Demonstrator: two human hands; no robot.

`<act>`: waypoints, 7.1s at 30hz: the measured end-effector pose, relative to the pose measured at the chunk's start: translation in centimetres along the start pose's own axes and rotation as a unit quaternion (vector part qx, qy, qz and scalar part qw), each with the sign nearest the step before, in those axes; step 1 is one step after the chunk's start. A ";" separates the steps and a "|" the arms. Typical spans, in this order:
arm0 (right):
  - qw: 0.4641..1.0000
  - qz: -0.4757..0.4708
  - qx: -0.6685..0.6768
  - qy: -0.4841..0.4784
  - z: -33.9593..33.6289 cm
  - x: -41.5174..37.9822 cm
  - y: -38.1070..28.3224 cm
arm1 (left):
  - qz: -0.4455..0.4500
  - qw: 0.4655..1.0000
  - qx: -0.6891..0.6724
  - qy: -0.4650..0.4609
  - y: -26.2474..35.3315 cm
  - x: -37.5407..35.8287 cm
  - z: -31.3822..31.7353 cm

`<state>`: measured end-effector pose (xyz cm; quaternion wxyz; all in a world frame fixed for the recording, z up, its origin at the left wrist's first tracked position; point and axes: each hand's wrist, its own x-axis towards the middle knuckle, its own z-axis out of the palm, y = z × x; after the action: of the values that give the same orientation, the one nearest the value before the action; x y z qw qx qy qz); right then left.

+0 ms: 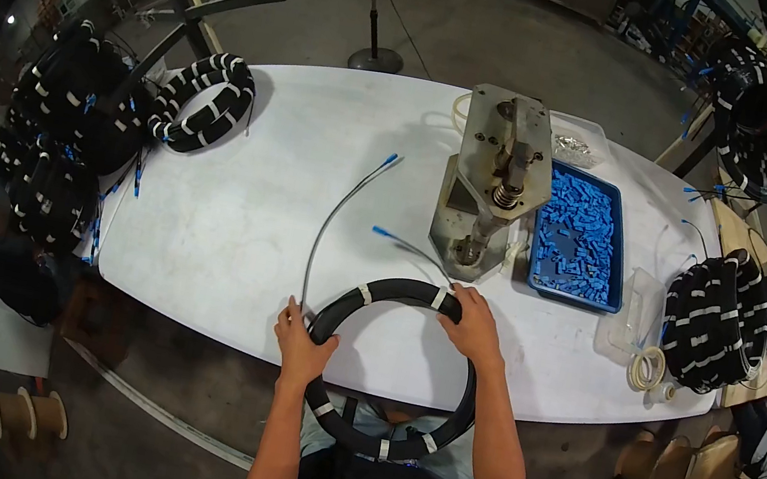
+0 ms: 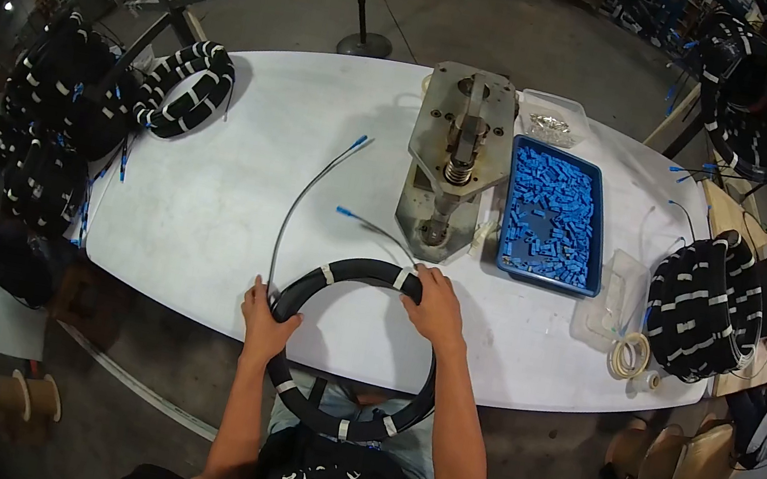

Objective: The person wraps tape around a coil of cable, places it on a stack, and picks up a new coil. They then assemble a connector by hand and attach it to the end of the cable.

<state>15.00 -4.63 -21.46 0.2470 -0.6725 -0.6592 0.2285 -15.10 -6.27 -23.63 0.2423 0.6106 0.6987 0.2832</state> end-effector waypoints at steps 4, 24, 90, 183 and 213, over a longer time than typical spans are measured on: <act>1.000 0.023 0.002 0.011 -0.2 -0.3 -0.3 | 0.021 0.999 0.020 -0.030 -0.1 1.0 -0.1; 0.999 0.026 -0.024 0.014 -0.2 -0.6 -0.4 | -0.008 0.994 0.058 -0.096 1.8 2.8 -0.3; 0.998 -0.025 0.009 -0.050 0.3 3.1 -2.0 | 0.134 0.955 -0.199 0.174 1.6 1.6 -1.2; 0.960 0.211 -0.103 0.152 -2.4 -5.8 1.5 | 0.154 0.972 0.106 -0.145 9.1 4.9 4.1; 0.962 0.220 -0.068 0.150 -3.9 -6.8 3.2 | 0.231 0.944 0.031 -0.233 10.7 8.1 5.1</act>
<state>19.78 -11.62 -20.59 0.2404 -0.8425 -0.4647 0.1283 -5.07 3.30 -19.92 0.3074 0.8111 0.4713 0.1598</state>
